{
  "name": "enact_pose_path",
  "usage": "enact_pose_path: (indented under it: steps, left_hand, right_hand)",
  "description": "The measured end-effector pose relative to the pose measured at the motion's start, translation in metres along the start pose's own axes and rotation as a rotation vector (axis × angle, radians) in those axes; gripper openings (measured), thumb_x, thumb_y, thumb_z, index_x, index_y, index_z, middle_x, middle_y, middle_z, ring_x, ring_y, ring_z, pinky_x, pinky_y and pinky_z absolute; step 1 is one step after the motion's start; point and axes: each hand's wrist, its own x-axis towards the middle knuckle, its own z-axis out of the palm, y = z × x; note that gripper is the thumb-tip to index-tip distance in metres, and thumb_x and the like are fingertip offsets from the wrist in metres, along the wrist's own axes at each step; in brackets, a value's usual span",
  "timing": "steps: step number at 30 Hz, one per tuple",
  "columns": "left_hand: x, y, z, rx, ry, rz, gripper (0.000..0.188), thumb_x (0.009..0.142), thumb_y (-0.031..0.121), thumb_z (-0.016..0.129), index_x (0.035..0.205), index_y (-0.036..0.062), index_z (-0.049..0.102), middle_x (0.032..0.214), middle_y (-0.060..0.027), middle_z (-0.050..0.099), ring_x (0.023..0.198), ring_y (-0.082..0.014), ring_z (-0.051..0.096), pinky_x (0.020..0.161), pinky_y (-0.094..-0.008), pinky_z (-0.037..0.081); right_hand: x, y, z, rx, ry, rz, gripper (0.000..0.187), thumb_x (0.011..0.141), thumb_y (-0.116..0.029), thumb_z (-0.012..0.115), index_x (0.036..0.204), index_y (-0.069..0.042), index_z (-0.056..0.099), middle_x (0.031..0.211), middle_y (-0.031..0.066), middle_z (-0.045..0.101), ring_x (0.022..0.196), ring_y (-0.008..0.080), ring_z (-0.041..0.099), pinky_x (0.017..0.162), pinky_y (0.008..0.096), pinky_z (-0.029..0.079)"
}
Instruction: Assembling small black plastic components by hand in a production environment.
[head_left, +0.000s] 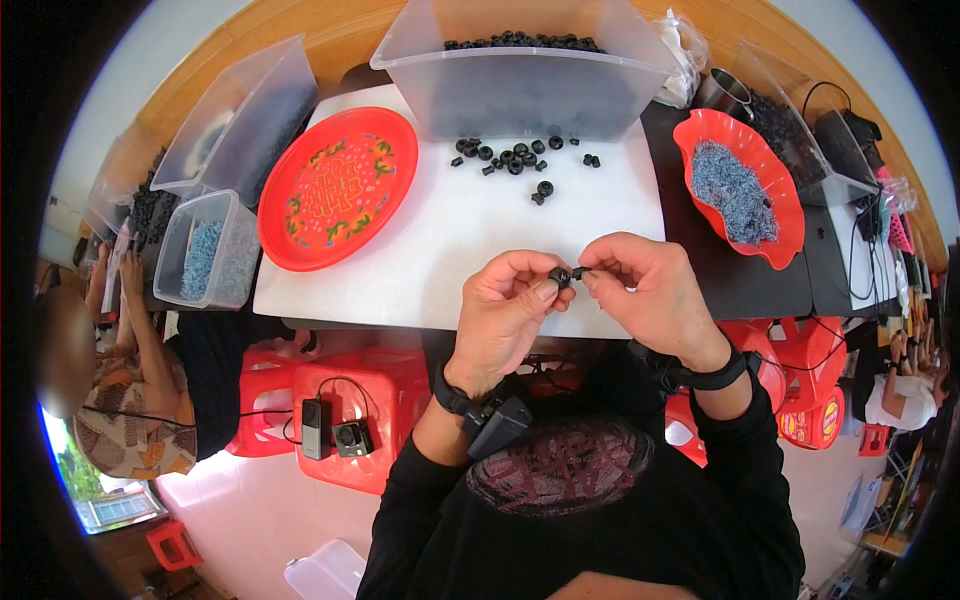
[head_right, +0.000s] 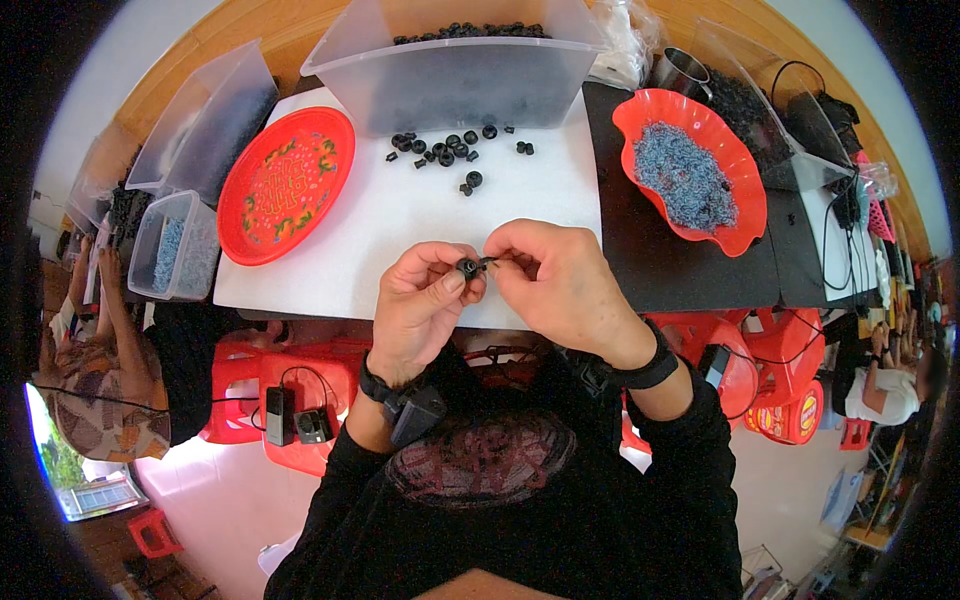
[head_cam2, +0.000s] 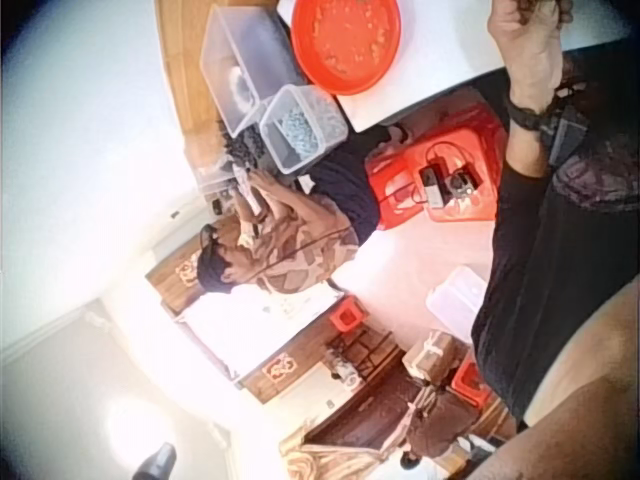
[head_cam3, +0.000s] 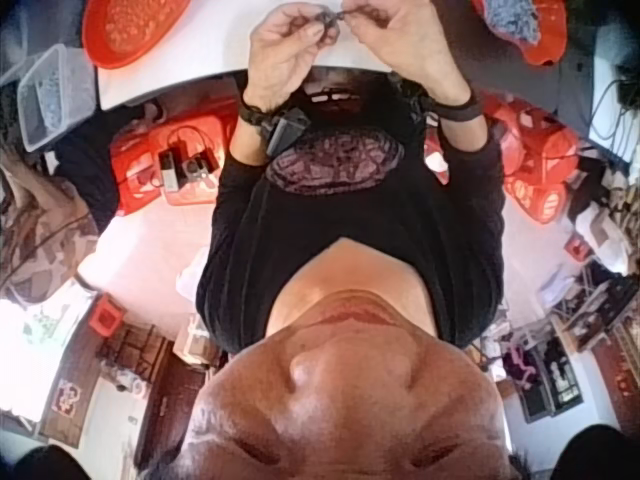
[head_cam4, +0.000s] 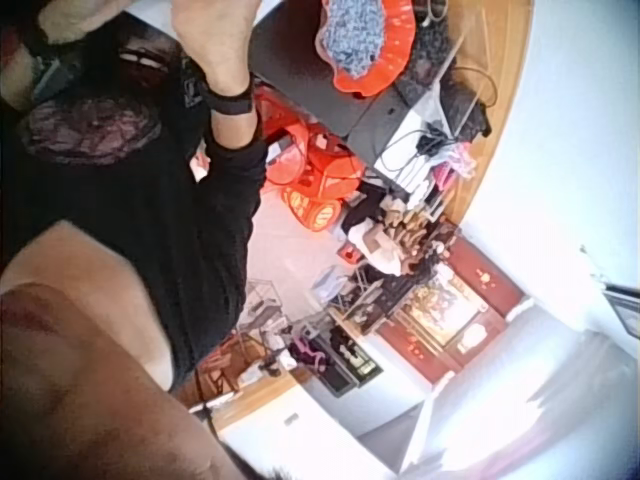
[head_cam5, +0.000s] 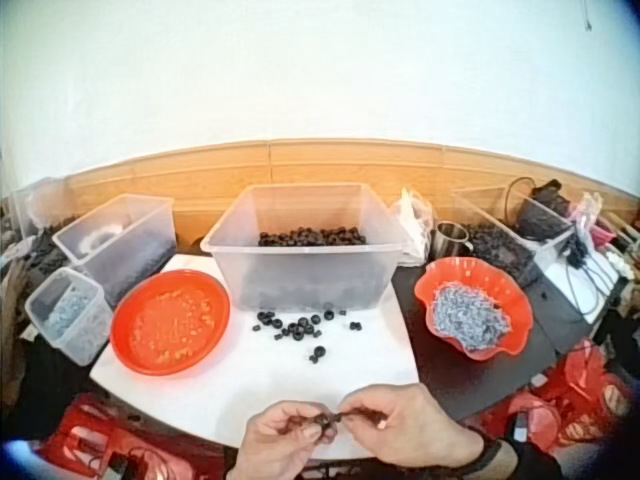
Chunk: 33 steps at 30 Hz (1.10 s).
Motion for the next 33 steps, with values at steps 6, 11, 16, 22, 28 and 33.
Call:
enact_pose_path:
  steps: [6,11,16,22,28,33]
  left_hand:
    - [0.000,0.000,0.001,0.026,0.012,0.014,0.020,0.082,-0.003,0.058,0.101,-0.0019,0.055,0.095,-0.0116,0.061,0.082,-0.0182,0.059,0.074,-0.0295,0.048]
    - [0.000,-0.001,0.005,0.131,0.042,0.051,0.019,0.082,-0.006,0.055,0.100,-0.0026,0.056,0.092,-0.0110,0.061,0.080,-0.0164,0.059,0.074,-0.0283,0.048]
    - [0.000,-0.001,0.006,0.264,0.089,0.069,0.019,0.081,-0.008,0.055,0.099,-0.0026,0.057,0.089,-0.0088,0.061,0.079,-0.0137,0.059,0.072,-0.0256,0.049]
    - [-0.003,0.004,0.009,0.457,0.115,0.101,0.016,0.081,-0.008,0.055,0.096,-0.0026,0.059,0.089,-0.0070,0.061,0.078,-0.0125,0.059,0.071,-0.0240,0.049]
    - [-0.007,0.012,0.017,0.634,0.066,0.241,0.016,0.079,-0.012,0.054,0.092,-0.0055,0.059,0.092,-0.0110,0.059,0.077,-0.0142,0.060,0.068,-0.0245,0.049]
    - [-0.006,0.016,0.026,0.750,0.091,0.229,0.015,0.078,-0.013,0.053,0.090,-0.0057,0.059,0.092,-0.0119,0.060,0.075,-0.0148,0.060,0.066,-0.0249,0.050]
  right_hand:
    - [0.000,-0.005,0.000,-0.099,-0.012,-0.053,0.012,0.073,0.001,0.056,0.085,0.002,0.060,0.070,0.0144,0.060,0.061,0.0156,0.058,0.056,0.0264,0.045]
    - [0.000,-0.005,0.000,-0.173,-0.012,-0.119,0.011,0.072,0.002,0.055,0.082,0.003,0.059,0.071,0.0159,0.059,0.060,0.0238,0.058,0.055,0.0296,0.045]
    - [-0.001,-0.002,0.003,-0.294,0.005,-0.236,0.009,0.073,0.003,0.059,0.082,0.002,0.059,0.070,0.0108,0.059,0.060,0.0151,0.056,0.055,0.0255,0.044]
    - [-0.002,-0.002,0.008,-0.176,-0.015,-0.165,0.009,0.071,0.002,0.057,0.079,0.002,0.057,0.066,0.0132,0.057,0.057,0.0200,0.057,0.053,0.0280,0.044]
    - [-0.001,-0.002,0.006,-0.002,-0.073,-0.016,0.010,0.073,0.000,0.058,0.082,0.001,0.059,0.064,0.0064,0.057,0.060,0.0065,0.051,0.055,0.0233,0.044]
    - [-0.001,0.003,0.010,-0.015,-0.012,-0.152,0.008,0.071,0.003,0.057,0.079,0.002,0.057,0.063,0.0097,0.056,0.056,0.0146,0.053,0.053,0.0252,0.044]
